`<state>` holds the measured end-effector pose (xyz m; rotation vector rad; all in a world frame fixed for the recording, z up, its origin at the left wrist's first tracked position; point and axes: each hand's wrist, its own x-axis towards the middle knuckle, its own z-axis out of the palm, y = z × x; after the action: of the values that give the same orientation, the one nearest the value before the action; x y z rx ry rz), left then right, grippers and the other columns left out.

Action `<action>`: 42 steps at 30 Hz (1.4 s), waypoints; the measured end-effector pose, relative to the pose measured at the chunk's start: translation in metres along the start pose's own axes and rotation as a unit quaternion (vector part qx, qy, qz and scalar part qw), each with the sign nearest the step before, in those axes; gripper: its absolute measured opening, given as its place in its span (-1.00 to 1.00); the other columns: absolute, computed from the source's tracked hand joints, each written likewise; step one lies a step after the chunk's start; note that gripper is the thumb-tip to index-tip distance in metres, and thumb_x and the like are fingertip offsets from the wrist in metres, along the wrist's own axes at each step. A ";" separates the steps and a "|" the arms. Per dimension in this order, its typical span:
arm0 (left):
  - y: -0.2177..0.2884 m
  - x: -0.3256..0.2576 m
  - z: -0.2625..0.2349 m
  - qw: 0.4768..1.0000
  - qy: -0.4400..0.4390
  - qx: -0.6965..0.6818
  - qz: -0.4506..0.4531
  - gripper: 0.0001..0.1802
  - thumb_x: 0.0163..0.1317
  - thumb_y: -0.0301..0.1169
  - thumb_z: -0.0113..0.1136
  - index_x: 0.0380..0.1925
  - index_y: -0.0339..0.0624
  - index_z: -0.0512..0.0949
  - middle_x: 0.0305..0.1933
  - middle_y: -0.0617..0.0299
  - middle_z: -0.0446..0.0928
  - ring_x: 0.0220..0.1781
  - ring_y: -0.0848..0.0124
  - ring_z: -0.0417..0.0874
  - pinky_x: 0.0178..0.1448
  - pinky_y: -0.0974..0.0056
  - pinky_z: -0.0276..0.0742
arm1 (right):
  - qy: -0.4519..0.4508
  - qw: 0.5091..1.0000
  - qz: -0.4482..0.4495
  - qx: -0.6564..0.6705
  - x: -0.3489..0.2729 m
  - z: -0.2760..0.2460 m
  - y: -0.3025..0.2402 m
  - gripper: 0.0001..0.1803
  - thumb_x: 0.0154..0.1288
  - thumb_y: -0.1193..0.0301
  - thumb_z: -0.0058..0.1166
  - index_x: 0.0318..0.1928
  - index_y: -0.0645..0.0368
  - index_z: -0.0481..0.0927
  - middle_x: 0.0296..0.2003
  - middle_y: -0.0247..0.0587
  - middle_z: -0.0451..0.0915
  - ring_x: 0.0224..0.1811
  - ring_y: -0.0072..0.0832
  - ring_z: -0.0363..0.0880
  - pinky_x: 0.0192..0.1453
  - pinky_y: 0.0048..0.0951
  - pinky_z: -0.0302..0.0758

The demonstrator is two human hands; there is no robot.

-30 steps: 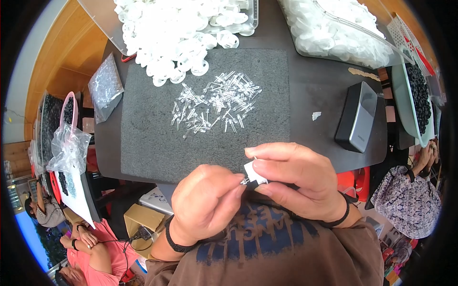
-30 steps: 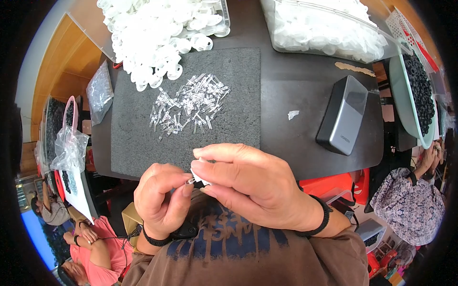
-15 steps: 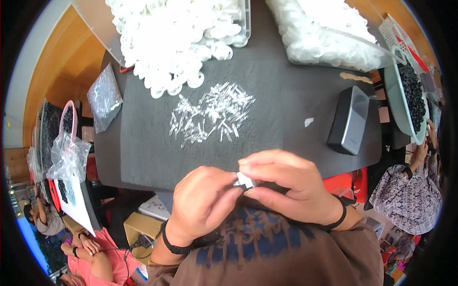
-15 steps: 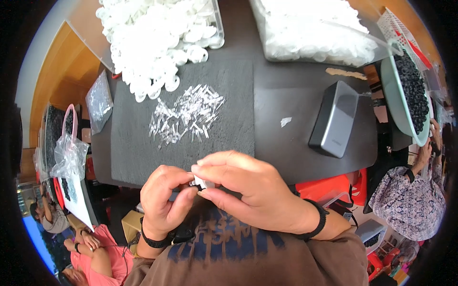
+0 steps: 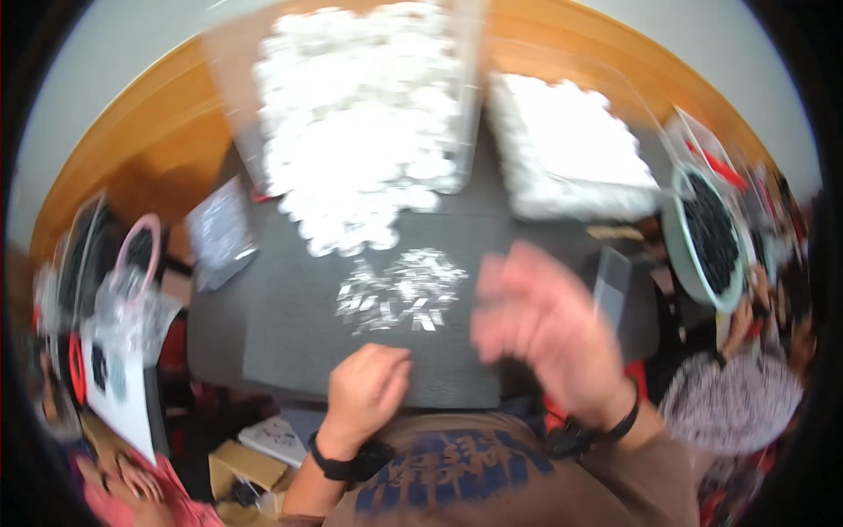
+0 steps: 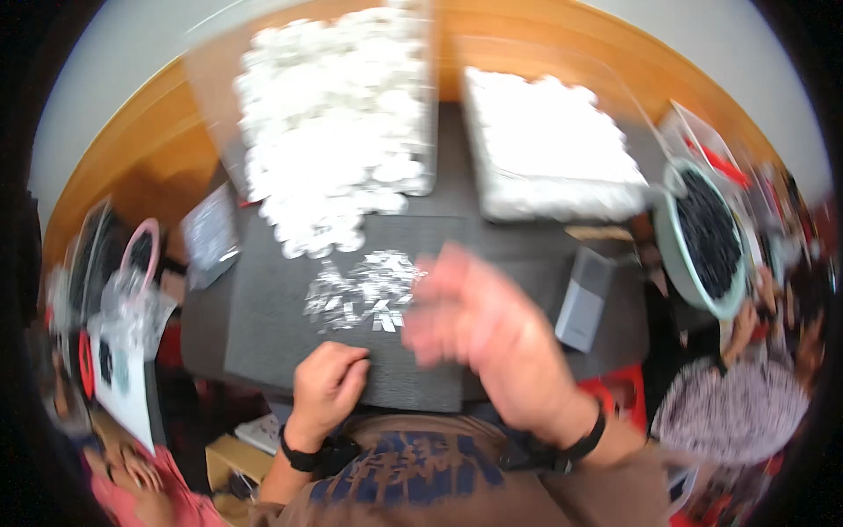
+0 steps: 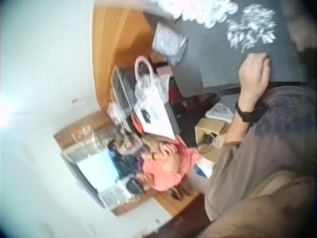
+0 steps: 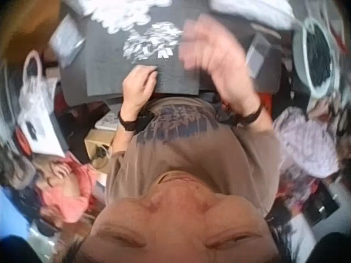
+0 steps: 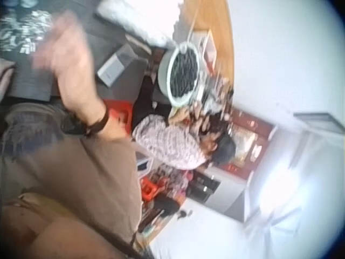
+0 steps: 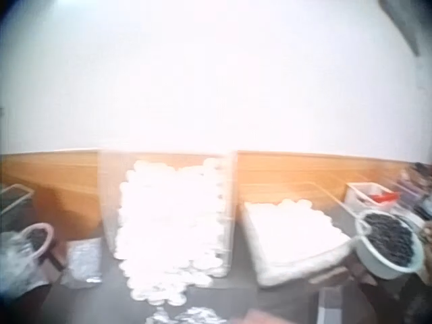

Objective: Assembling small metal clips into plastic components at a workstation.

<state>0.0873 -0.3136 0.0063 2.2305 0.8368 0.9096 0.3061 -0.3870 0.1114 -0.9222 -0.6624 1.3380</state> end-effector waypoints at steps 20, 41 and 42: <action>0.006 -0.013 0.008 0.997 0.038 0.017 0.066 -0.85 0.02 -0.49 0.18 -0.44 -0.18 0.40 -0.42 0.15 0.36 -0.37 0.16 0.49 -0.24 0.14 0.42 | 0.060 0.900 -0.160 -0.400 -0.025 -0.044 0.116 -0.89 0.29 0.63 0.00 -0.19 0.32 0.55 -0.39 -0.21 0.52 -0.49 -0.61 0.49 -0.43 -0.63 0.46; 0.007 -0.016 0.007 0.995 0.043 0.033 0.078 -0.87 0.03 -0.47 0.16 -0.47 -0.18 0.39 -0.43 0.18 0.35 -0.35 0.21 0.47 -0.23 0.18 0.41 | 0.052 0.909 -0.139 -0.390 -0.030 -0.048 0.116 -0.89 0.35 0.55 0.02 -0.15 0.28 0.54 -0.36 -0.31 0.48 -0.47 -0.70 0.43 -0.41 -0.72 0.33; 0.006 -0.016 0.008 0.995 0.045 0.038 0.075 -0.87 0.03 -0.47 0.16 -0.48 -0.18 0.39 -0.43 0.18 0.35 -0.35 0.21 0.47 -0.24 0.18 0.41 | 0.053 0.909 -0.137 -0.390 -0.031 -0.047 0.116 -0.89 0.35 0.55 0.02 -0.15 0.28 0.54 -0.36 -0.31 0.48 -0.47 -0.70 0.43 -0.41 -0.72 0.33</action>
<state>0.0864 -0.3314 -0.0001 2.3589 0.7629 1.0728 0.2817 -0.4273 -0.0083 -1.4589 -1.2338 0.7457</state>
